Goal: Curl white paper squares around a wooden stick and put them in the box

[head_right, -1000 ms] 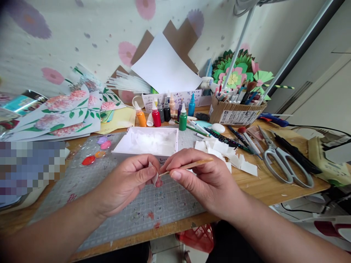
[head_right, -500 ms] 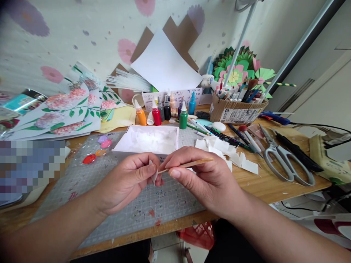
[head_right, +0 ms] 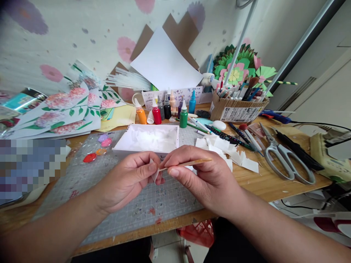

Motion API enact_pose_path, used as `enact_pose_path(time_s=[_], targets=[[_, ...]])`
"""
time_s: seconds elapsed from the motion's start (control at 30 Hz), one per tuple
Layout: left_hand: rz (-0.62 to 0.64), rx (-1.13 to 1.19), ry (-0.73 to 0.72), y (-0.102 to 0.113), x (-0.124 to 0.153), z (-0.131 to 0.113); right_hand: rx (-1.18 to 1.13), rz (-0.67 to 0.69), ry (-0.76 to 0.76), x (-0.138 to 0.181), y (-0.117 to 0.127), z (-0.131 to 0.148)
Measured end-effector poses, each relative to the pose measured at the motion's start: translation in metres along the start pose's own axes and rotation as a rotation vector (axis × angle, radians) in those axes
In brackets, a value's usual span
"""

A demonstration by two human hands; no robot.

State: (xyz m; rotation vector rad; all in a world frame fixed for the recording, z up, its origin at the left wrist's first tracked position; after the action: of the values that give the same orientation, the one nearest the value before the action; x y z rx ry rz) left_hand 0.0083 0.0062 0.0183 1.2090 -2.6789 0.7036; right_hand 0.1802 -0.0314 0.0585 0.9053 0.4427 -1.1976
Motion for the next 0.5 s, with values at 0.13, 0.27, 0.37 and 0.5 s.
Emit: enact_pose_path(time_s=[0.13,0.27,0.37,0.5], targets=[[0.004,0.004,-0.001,-0.0003,-0.0002,-0.0001,0.012,0.012,0.0,-0.0003,-0.0008,0.0012],[-0.011,-0.011,-0.02,0.0004,0.0,-0.0004,0.009,0.004,-0.014,-0.0009,-0.0014,0.0009],[-0.033,-0.032,-0.047,0.0012,0.0005,-0.0005,0.003,0.002,-0.024,-0.0012,-0.0018,0.0004],[-0.058,-0.051,-0.072,0.0017,0.0012,-0.0002,-0.016,-0.007,-0.035,-0.0007,-0.0027,-0.0004]])
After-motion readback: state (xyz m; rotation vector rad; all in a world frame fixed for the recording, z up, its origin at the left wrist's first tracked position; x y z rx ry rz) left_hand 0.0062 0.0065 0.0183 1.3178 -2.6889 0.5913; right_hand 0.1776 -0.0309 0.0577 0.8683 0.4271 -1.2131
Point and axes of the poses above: each hand's wrist, its own x-axis away from the middle knuckle, its own y-axis out of the back of the hand, z = x × y, the point moved 2 cm from there along -x, towards the middle knuckle, and after that the axes turned 13 degrees about y, right-handed, at the moved point
